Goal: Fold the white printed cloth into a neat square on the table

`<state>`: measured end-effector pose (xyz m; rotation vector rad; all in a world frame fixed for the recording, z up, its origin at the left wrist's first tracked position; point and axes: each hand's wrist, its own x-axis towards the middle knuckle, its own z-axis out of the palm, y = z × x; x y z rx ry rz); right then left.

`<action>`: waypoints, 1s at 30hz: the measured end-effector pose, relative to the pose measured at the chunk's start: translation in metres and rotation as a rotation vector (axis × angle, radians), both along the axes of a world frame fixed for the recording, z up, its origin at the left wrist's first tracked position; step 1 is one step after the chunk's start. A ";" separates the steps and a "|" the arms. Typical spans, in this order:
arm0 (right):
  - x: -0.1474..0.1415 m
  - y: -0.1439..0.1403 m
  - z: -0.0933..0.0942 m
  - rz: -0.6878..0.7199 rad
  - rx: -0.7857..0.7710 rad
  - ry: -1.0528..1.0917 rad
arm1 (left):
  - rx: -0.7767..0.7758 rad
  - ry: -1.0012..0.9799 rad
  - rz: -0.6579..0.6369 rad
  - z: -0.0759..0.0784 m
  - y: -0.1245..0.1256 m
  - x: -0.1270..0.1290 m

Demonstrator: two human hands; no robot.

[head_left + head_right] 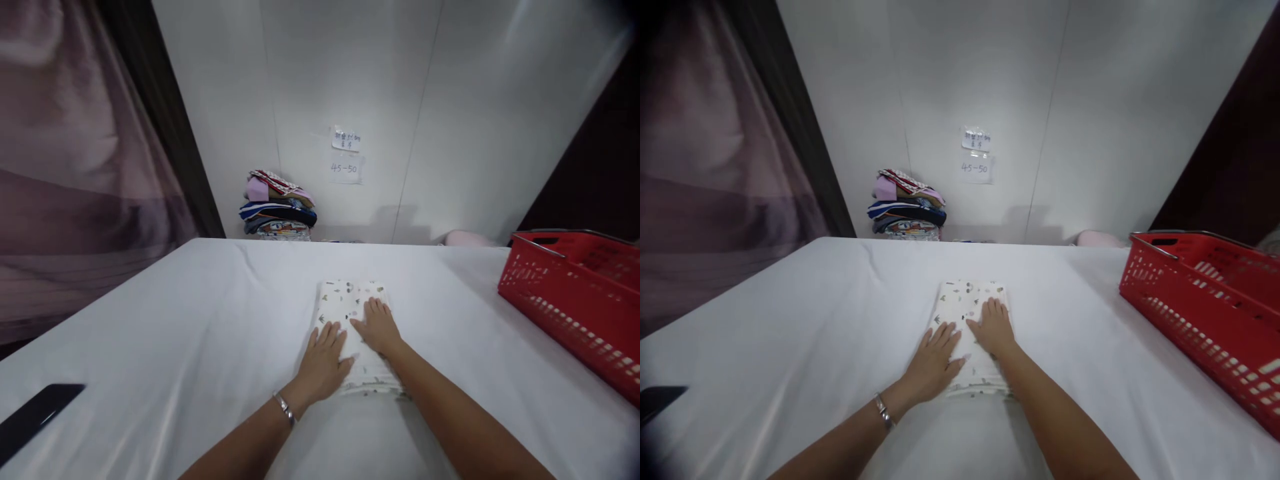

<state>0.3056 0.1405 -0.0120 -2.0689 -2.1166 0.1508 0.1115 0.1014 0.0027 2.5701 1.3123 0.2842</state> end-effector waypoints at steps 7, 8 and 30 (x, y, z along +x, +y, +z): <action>-0.013 0.027 0.023 0.014 0.021 -0.022 | 0.065 -0.021 0.149 0.025 0.051 0.029; -0.013 0.034 0.026 0.022 0.051 -0.030 | 0.093 -0.017 0.174 0.024 0.061 0.034; 0.032 0.069 0.017 -0.021 0.004 -0.005 | -0.114 -0.330 0.489 0.004 0.089 0.016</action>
